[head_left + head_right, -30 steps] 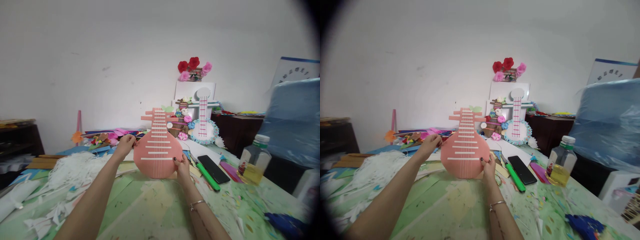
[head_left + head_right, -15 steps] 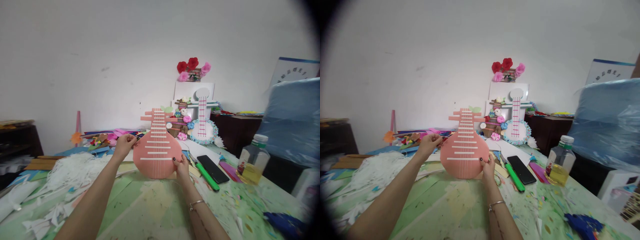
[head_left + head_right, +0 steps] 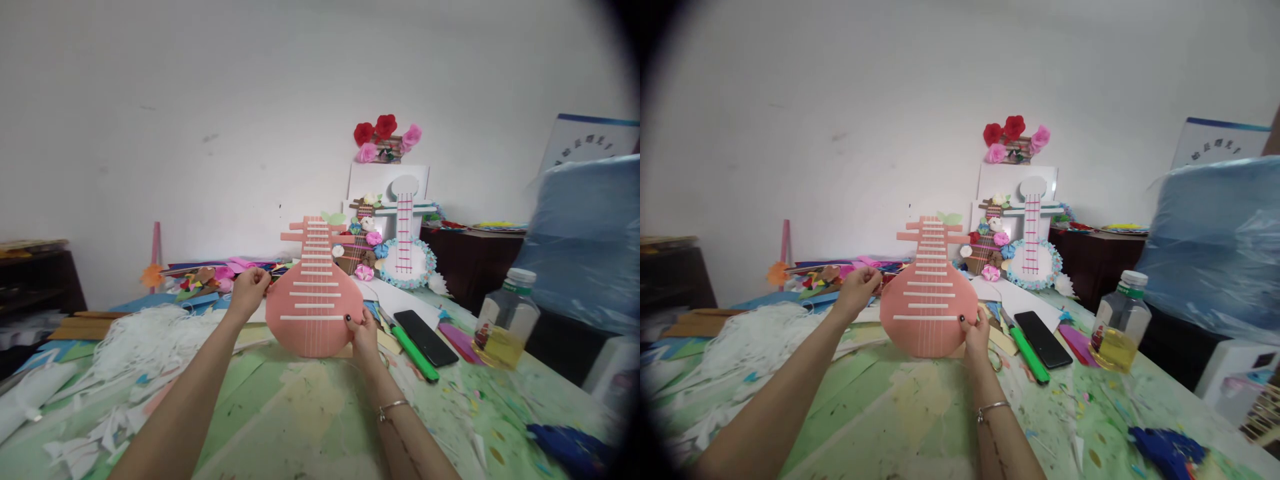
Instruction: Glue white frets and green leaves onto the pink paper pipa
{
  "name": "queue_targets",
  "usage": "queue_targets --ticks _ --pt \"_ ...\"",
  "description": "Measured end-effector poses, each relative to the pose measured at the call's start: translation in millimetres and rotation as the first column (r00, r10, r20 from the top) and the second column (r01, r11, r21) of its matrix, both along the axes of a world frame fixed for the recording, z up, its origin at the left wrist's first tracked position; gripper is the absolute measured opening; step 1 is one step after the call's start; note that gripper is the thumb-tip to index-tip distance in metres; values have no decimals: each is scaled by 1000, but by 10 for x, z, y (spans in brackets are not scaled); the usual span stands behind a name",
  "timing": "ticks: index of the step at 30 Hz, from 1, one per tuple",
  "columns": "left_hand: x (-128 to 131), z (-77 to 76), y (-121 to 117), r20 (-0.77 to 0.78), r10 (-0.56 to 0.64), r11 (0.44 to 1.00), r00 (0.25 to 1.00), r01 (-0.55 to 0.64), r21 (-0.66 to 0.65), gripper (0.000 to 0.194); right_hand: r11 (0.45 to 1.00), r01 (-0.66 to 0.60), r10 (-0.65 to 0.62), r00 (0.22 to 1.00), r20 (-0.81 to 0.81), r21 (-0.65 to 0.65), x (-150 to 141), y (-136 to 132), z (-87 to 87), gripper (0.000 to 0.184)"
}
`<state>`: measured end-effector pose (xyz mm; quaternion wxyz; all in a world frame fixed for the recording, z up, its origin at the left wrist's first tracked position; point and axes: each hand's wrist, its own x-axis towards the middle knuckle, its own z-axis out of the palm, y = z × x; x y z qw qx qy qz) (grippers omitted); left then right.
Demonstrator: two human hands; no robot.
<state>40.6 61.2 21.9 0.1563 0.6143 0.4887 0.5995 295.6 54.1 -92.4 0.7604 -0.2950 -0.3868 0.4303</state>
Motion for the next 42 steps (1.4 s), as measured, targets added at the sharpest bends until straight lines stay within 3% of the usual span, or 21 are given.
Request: queue_targets --ticks 10,16,20,22,26,28,32,35,42 --pt "17 5 -28 -77 133 991 988 -132 13 17 1000 -11 11 1000 -8 8 -4 4 -3 41" --pt "33 -2 -28 -57 138 990 989 -135 47 23 1000 -17 17 1000 -21 24 -11 -12 10 41" --pt "16 81 -113 -16 140 984 990 -138 112 31 997 -45 46 999 -15 66 -57 -73 63 39" --pt "-17 167 -205 7 198 959 980 -195 207 34 994 -76 76 997 3 81 -90 -111 98 39" --pt "-100 351 -391 104 323 815 941 -332 475 21 989 -118 115 993 31 86 -141 -163 157 40" --pt "-133 408 -433 116 256 824 960 -280 493 28 989 -127 124 992 35 82 -149 -172 175 39" --pt "-156 429 -417 78 34 897 996 -65 436 41 987 -141 138 989 54 72 -147 -188 198 41" --pt "-138 412 -389 29 -61 909 998 44 414 45 986 -150 145 987 73 71 -155 -217 219 42" --pt "-101 418 -407 58 -135 899 989 98 427 48 986 -143 133 984 120 85 -171 -247 232 42"
